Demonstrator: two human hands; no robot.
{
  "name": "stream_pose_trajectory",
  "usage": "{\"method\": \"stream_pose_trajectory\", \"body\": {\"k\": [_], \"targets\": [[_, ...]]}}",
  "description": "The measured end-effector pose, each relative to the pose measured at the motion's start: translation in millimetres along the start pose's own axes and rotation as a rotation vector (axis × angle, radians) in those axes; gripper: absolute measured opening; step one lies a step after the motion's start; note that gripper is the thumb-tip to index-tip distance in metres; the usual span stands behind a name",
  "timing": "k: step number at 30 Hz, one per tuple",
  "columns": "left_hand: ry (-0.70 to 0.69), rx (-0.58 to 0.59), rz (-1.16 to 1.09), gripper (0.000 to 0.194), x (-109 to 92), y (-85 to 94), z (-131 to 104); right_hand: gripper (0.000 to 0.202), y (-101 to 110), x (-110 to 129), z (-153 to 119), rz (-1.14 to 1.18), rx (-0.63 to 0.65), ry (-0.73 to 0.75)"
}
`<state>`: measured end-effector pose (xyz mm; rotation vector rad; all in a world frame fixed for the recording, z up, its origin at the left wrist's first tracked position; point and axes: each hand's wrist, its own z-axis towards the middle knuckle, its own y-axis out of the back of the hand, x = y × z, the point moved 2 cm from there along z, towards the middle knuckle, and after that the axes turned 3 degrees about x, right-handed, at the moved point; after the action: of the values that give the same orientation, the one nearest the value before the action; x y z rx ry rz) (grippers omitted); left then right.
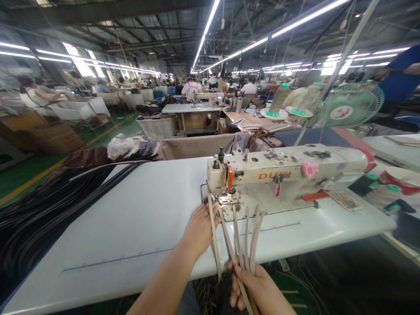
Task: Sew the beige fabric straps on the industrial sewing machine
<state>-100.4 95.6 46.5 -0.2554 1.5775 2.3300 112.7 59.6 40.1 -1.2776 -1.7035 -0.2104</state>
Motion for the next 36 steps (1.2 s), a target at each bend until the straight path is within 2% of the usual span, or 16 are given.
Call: {"method": "stream_pose_trajectory", "body": {"k": [4, 9, 14, 27, 36], "targets": [[-0.008, 0.007, 0.002, 0.039, -0.3, 0.7, 0.6, 0.063, -2.0, 3.5, -4.0, 0.009, 0.001, 0.013], [0.003, 0.014, 0.007, 0.038, -1.3, 1.7, 1.1, 0.074, 1.5, -4.0, 2.8, -0.002, 0.010, 0.003], [0.003, 0.006, 0.009, 0.039, -1.8, 1.0, 0.4, 0.074, 6.0, -9.4, 6.8, 0.000, -0.014, 0.009], [0.007, 0.007, 0.003, 0.038, -0.9, 1.1, 0.7, 0.063, -1.0, 1.4, -6.9, 0.033, -0.011, -0.006], [0.011, 0.017, -0.011, 0.039, -1.5, 3.1, 1.4, 0.082, 2.9, -4.0, 4.1, -0.018, -0.033, -0.016]]}}
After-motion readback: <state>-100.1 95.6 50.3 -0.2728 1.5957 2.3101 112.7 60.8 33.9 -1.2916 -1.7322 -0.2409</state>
